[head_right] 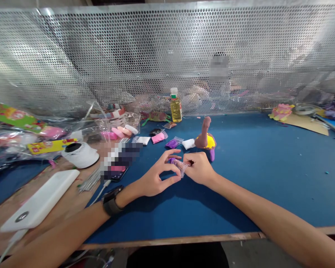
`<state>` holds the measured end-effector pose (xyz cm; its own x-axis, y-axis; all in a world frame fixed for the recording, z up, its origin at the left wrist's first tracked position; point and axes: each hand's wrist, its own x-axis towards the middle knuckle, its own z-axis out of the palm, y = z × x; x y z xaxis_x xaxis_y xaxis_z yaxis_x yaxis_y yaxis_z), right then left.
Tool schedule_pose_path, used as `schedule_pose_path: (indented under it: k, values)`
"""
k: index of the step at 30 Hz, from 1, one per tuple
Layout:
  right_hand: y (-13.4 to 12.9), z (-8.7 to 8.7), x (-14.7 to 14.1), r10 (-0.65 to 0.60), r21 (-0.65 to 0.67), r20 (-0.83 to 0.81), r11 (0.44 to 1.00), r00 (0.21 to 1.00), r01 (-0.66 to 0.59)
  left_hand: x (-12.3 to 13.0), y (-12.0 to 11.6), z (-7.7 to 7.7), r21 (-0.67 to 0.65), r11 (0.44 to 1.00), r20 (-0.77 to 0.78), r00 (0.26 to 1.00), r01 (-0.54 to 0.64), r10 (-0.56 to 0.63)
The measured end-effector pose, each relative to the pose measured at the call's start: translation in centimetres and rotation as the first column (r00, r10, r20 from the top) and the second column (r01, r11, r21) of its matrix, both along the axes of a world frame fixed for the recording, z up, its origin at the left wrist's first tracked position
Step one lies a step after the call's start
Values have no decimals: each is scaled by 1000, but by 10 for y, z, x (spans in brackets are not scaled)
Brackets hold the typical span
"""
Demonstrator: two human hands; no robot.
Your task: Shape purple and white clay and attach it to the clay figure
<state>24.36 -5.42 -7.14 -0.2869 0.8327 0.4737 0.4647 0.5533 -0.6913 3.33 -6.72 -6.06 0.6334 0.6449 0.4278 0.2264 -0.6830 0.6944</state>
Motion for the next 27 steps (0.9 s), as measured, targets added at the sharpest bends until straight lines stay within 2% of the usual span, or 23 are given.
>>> schedule_pose_path:
  k: [3, 6, 10, 13, 15, 18, 21, 27]
  values:
    - [-1, -3, -3, -40, 98, 30, 995, 999, 37, 3, -4, -2, 21, 1000, -12, 1000, 18, -18]
    - [-3, -5, -6, -70, 131, 57, 989, 996, 62, 5, -8, -3, 31, 1000, -32, 999, 6, -5]
    - [-5, -7, -7, -50, 88, 31, 995, 998, 47, 5, -9, -4, 51, 999, -73, 997, 13, -9]
    - [-4, -6, -6, -26, -21, -25, 999, 999, 26, 5, -6, -6, 45, 999, -41, 999, 1, 1]
    - [-2, -5, -4, -10, -128, -58, 992, 998, 3, 6, -2, -7, -16, 999, 42, 998, -52, 52]
    - [2, -6, 0, -19, -273, -90, 962, 996, -6, 6, 5, -7, -208, 970, 177, 971, -123, 162]
    - [6, -9, 0, -48, -378, -139, 926, 989, -8, 5, 14, -9, -363, 922, 222, 949, -135, 226]
    - [7, -5, -5, -43, -505, -318, 853, 947, -131, 1, 30, -14, -531, 838, 293, 902, -124, 319]
